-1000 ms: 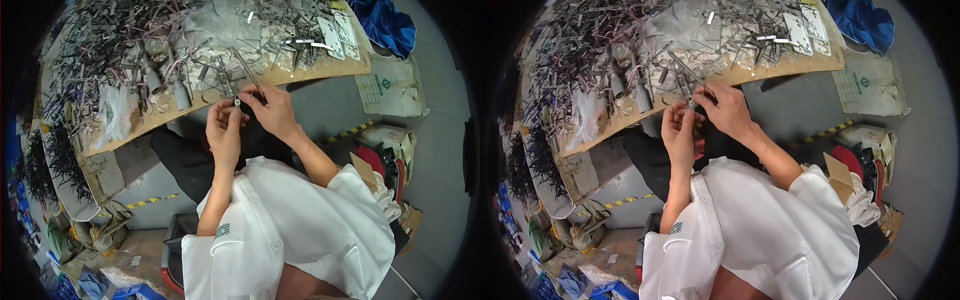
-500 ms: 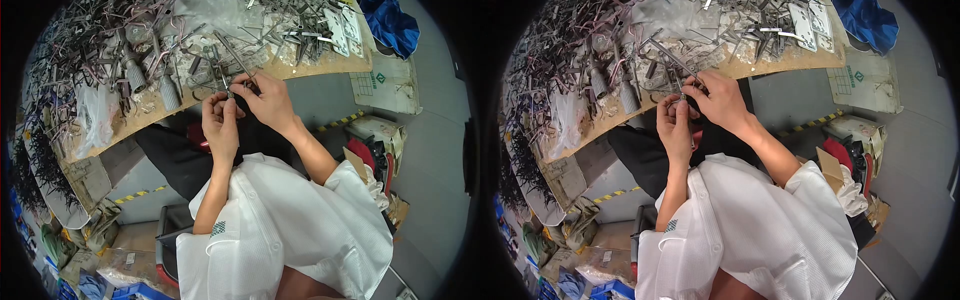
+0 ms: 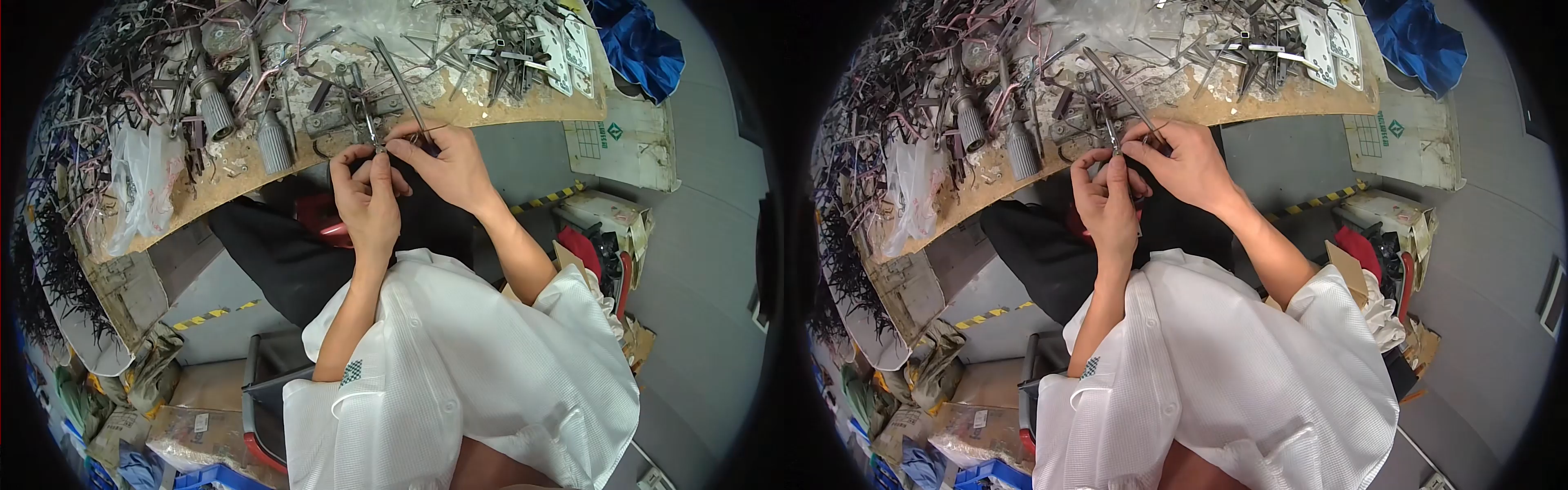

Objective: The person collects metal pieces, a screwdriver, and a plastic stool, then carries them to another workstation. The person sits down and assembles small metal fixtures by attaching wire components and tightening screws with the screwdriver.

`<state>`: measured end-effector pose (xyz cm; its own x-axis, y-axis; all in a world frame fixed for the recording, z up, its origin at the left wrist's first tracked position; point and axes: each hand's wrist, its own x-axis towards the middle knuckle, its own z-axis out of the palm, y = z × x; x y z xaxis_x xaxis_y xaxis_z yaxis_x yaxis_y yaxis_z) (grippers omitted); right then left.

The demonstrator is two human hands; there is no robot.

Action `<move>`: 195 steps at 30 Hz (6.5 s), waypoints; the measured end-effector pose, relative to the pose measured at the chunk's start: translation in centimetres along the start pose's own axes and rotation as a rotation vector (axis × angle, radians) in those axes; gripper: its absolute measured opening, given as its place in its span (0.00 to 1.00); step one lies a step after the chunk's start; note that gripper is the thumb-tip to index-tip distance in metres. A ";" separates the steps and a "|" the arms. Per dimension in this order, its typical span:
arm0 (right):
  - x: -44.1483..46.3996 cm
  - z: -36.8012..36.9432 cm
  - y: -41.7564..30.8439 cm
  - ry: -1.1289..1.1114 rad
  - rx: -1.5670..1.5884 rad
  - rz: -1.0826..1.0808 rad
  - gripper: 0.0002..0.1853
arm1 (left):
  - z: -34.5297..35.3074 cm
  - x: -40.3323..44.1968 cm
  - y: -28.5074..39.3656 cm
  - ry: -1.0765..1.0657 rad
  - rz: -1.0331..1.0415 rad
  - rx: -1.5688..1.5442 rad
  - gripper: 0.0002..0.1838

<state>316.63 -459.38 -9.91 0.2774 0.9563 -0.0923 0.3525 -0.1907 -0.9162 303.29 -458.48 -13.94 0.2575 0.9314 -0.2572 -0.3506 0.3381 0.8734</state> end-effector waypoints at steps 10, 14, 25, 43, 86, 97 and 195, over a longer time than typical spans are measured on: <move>0.8 -0.6 -1.2 -0.027 -0.091 -0.016 0.07 | -0.2 -0.1 1.4 -0.019 -0.122 0.088 0.11; 0.8 -0.7 -0.9 -0.056 -0.096 0.024 0.10 | -0.5 -0.1 1.1 -0.057 -0.177 0.178 0.16; -7.4 -9.9 -5.4 -0.335 -0.024 0.319 0.24 | -0.2 0.0 -0.5 -0.043 -0.060 0.059 0.17; -9.8 -14.7 -15.5 0.176 -0.475 -0.172 0.23 | -0.6 0.0 -0.7 -0.085 -0.036 0.033 0.15; -4.8 -9.1 -16.3 -0.022 -0.686 -0.551 0.18 | 0.1 -0.1 -0.6 -0.015 -0.006 0.126 0.19; -4.7 -8.1 -16.7 0.015 -0.762 -0.629 0.21 | 0.1 -0.2 -0.5 -0.001 0.046 0.192 0.18; 3.6 -3.8 -14.5 -0.411 0.008 -0.677 0.09 | 0.7 2.1 -0.7 0.129 0.213 0.137 0.14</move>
<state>315.95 -454.01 4.55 -0.3479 0.8692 0.3514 0.3199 0.4624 -0.8270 304.74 -456.90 -14.81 0.0708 0.9920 -0.1045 -0.2577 0.1194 0.9588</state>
